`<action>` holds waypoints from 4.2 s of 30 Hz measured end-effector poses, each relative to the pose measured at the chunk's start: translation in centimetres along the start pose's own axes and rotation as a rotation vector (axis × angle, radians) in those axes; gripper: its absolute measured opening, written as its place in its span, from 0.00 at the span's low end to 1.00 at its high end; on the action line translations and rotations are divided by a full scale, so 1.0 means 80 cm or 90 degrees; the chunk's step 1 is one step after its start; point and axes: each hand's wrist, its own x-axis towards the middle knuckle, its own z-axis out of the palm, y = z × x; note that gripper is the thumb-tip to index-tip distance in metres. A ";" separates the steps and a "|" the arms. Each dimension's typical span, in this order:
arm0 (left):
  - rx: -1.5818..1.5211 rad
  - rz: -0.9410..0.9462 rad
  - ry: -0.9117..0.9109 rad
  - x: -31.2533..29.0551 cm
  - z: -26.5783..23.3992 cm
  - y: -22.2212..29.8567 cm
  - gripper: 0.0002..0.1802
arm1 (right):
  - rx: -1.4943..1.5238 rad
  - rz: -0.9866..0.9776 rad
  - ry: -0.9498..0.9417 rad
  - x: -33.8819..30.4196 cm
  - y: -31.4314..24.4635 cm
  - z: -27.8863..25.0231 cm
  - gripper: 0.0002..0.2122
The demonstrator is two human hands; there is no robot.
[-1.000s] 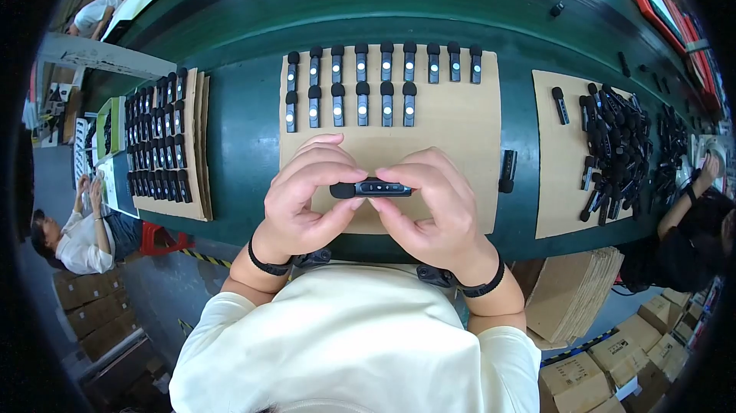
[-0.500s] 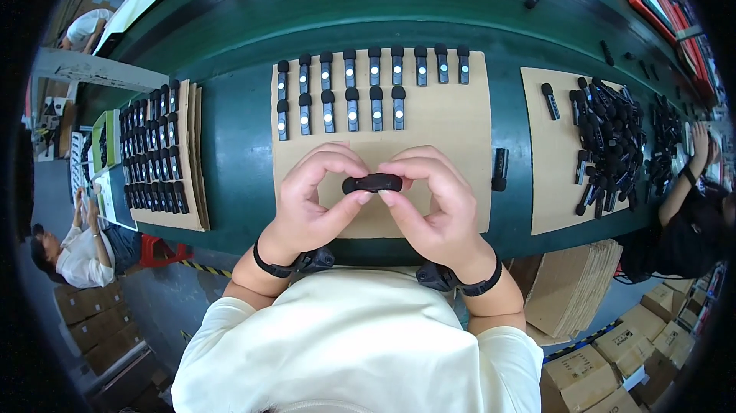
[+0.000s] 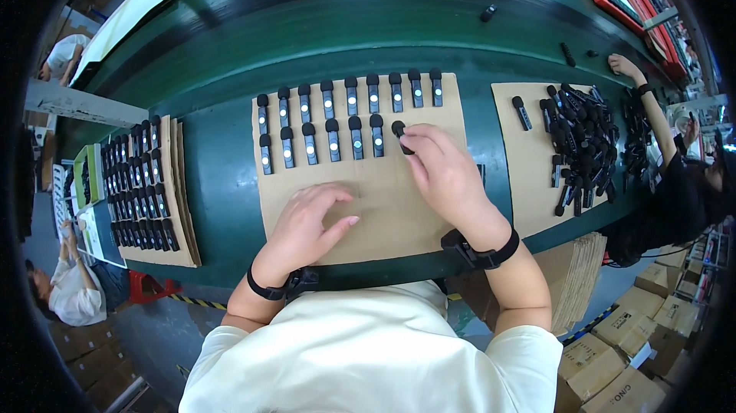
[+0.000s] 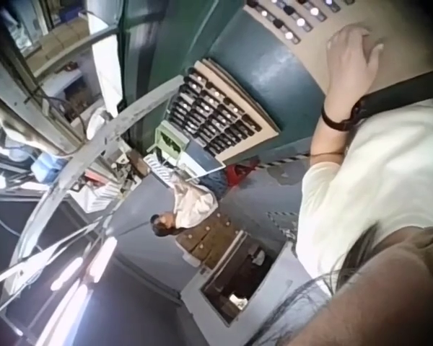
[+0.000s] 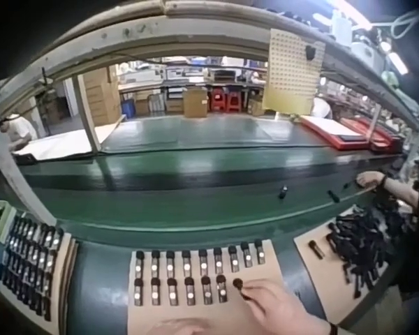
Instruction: Assembling or inspecting electronic components on an assembly line.
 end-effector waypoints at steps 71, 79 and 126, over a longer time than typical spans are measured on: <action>-0.230 0.035 0.005 0.029 0.015 0.044 0.10 | -0.072 0.121 0.042 -0.089 0.003 -0.058 0.14; -0.335 -0.074 0.132 0.018 0.021 0.033 0.10 | -0.218 0.249 0.026 -0.131 0.040 -0.044 0.08; -0.238 0.199 0.186 0.018 -0.014 0.044 0.18 | 0.411 0.016 0.006 -0.027 -0.066 -0.017 0.14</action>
